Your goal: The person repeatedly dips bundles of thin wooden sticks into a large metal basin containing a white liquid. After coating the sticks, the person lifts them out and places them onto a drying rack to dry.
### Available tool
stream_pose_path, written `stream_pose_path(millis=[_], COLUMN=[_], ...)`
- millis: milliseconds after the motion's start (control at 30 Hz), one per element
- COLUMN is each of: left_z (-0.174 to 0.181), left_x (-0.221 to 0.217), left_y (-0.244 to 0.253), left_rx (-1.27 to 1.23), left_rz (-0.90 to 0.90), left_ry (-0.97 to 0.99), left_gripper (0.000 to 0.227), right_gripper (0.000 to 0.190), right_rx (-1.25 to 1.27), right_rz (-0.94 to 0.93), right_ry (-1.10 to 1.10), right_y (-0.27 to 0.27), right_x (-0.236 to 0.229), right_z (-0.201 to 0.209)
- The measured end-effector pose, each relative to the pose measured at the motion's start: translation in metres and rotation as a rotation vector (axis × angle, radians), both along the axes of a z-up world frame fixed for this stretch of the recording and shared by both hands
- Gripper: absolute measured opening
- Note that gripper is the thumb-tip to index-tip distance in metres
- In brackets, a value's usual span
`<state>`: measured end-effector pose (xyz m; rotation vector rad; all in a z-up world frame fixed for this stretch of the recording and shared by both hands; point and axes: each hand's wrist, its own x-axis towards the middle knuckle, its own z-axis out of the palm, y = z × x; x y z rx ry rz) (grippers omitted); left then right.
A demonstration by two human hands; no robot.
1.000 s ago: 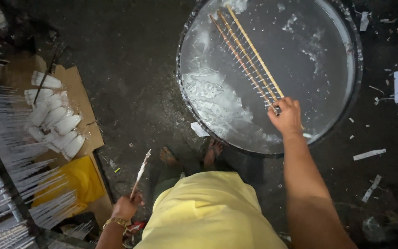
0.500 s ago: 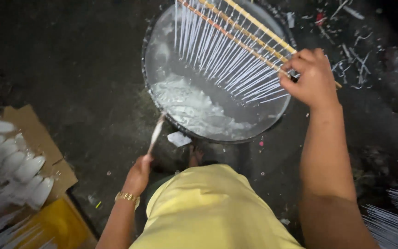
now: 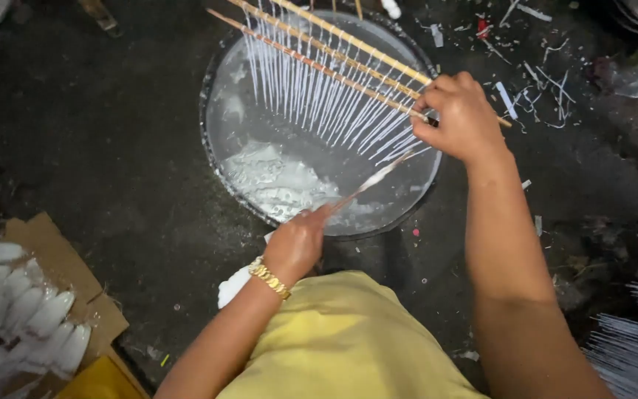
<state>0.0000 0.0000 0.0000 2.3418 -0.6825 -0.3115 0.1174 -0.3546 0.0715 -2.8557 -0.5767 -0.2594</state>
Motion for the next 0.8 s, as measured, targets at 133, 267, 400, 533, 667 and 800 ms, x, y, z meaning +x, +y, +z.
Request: stream_pose_path(millis=[133, 267, 400, 533, 667, 800], left_z=[0.006, 0.0, 0.001, 0.015, 0.025, 0.026], left_x=[0.007, 0.017, 0.011, -0.006, -0.009, 0.009], left_y=[-0.027, -0.041, -0.035, -0.021, -0.02, -0.034], left_rx=[-0.063, -0.02, -0.021, -0.121, -0.194, -0.133], left_rz=[0.008, 0.003, -0.019, -0.024, 0.01, 0.023], left_ry=[-0.132, -0.061, -0.011, -0.125, -0.348, -0.163], left_gripper=[0.046, 0.046, 0.042, 0.048, 0.064, 0.049], right_gripper=[0.012, 0.013, 0.01, 0.013, 0.014, 0.014], right_rx=[-0.02, -0.058, -0.09, -0.076, -0.07, -0.084], right_rz=[0.019, 0.03, 0.011, 0.039, 0.05, 0.034], right_ry=[-0.107, -0.183, -0.211, -0.254, -0.265, -0.279], right_y=[0.002, 0.004, 0.002, 0.0, 0.0, 0.007], right_x=[-0.01, -0.017, -0.018, -0.018, -0.02, -0.025], right_z=[0.047, 0.093, 0.119, 0.13, 0.129, 0.134])
